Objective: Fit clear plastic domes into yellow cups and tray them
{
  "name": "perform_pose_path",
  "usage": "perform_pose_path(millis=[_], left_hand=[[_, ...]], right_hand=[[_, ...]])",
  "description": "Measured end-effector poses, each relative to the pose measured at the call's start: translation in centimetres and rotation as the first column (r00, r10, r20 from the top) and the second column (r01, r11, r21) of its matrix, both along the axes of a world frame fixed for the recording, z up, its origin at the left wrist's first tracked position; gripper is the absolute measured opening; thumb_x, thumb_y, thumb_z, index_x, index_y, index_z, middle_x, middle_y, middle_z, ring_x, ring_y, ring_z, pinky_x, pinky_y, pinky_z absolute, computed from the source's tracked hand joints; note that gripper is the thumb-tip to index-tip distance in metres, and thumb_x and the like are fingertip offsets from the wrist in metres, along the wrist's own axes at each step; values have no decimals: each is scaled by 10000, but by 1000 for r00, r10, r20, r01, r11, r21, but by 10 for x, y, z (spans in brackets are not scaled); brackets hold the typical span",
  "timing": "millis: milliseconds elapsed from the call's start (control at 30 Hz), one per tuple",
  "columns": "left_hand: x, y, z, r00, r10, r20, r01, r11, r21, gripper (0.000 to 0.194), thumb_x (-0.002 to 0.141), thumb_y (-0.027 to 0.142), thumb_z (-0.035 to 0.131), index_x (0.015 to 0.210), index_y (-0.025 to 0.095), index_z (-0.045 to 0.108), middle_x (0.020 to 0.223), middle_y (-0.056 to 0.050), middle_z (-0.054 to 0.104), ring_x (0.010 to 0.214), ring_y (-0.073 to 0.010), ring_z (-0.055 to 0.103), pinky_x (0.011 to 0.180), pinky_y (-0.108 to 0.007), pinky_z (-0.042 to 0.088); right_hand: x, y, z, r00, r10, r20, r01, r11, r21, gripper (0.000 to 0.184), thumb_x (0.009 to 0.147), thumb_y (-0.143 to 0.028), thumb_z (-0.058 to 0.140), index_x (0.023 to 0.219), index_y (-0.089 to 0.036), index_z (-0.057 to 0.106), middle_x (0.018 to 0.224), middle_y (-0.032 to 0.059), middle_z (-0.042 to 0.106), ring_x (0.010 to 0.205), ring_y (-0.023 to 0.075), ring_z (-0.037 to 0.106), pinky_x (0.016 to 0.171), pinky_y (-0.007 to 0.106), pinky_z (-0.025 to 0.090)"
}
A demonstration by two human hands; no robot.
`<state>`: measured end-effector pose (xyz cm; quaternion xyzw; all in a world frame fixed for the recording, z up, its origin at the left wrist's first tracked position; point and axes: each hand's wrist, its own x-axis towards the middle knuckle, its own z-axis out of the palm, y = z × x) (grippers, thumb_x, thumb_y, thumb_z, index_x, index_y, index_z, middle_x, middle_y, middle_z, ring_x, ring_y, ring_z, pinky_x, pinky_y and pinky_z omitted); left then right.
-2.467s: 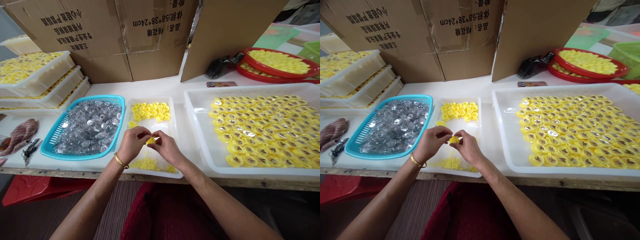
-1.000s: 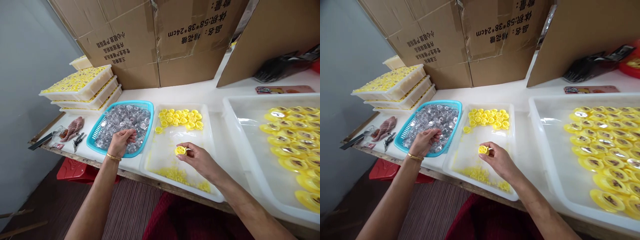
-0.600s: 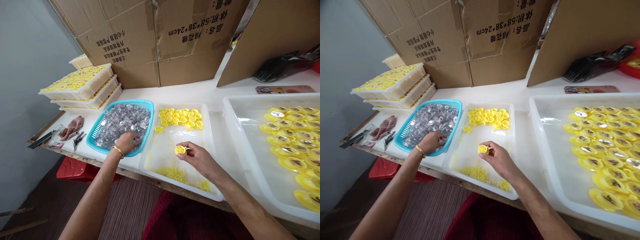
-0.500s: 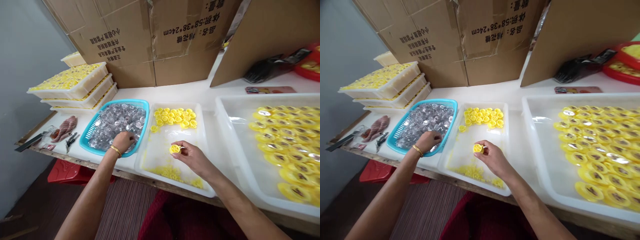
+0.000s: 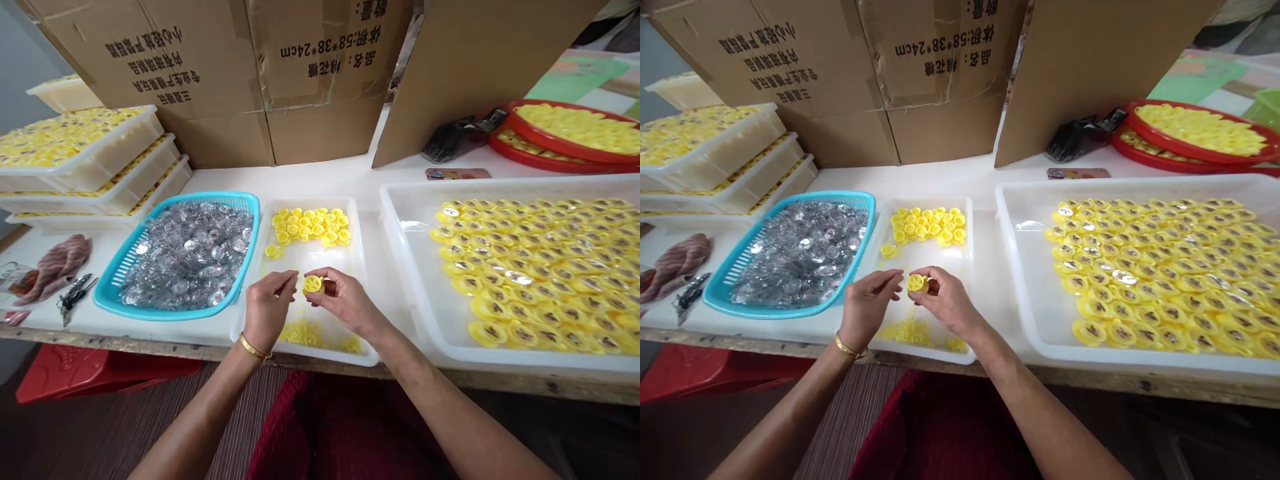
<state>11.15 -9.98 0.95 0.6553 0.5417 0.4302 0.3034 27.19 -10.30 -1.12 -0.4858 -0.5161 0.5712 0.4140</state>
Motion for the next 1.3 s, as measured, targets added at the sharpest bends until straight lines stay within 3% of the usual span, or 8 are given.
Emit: perform_pose_path(millis=[100, 233, 400, 600, 800, 1000, 1300], left_hand=[[9, -5, -9, 998, -53, 34, 54, 999, -9, 213, 834, 282, 589, 975, 200, 727, 834, -41, 707, 610, -128, 641, 591, -239, 523], [6, -10, -6, 985, -173, 21, 173, 985, 4, 300, 857, 275, 573, 1135, 210, 664, 974, -71, 679, 746, -147, 655, 679, -264, 543], [5, -8, -2, 985, -147, 95, 154, 985, -71, 268, 811, 294, 646, 1062, 207, 680, 946, -52, 675, 730, -136, 637, 636, -245, 532], [7, -5, 3, 993, -108, 41, 111, 990, -83, 194, 755, 254, 696, 938, 195, 672, 887, -35, 685, 699, -124, 616, 625, -236, 509], [1, -3, 3, 996, -89, 9, 89, 996, 32, 354, 768, 238, 675, 1109, 198, 585, 935, -43, 634, 731, -123, 599, 651, -253, 519], [-12, 2, 6, 962, -75, -262, 157, 939, 307, 283, 806, 161, 609, 1083, 209, 578, 942, -40, 584, 695, -112, 556, 686, -286, 519], [-15, 2, -2, 901, -72, -427, 253, 887, 385, 334, 811, 123, 589, 1124, 206, 507, 987, -72, 583, 900, -193, 584, 778, -342, 509]], right_hand=[[0, -1, -2, 998, -34, -55, 35, 999, 20, 371, 690, -335, 734, 1008, -192, 606, 784, 14, 665, 715, 170, 659, 722, 350, 553], [1, -1, -4, 993, -59, -101, 64, 997, 49, 375, 697, -358, 735, 1006, -185, 610, 864, 43, 680, 785, 186, 666, 757, 367, 558], [4, -2, -6, 996, -38, -82, 46, 994, 103, 313, 744, -289, 692, 1031, -199, 606, 904, 37, 669, 811, 172, 656, 778, 359, 553], [3, -3, -5, 999, -49, 0, 49, 985, 167, 287, 755, -251, 675, 1035, -218, 620, 1002, 42, 651, 850, 166, 646, 790, 344, 554], [1, -3, 1, 998, -48, -43, 51, 997, 66, 351, 742, -334, 701, 1053, -206, 600, 858, 24, 648, 716, 160, 660, 721, 370, 594], [2, -4, 2, 998, -46, -32, 47, 998, 42, 348, 765, -306, 668, 1087, -222, 568, 796, 8, 641, 784, 184, 678, 753, 383, 580], [3, -4, -1, 996, -9, 84, 3, 997, 75, 387, 781, -380, 670, 1126, -238, 565, 759, -3, 622, 710, 160, 620, 710, 347, 533]])
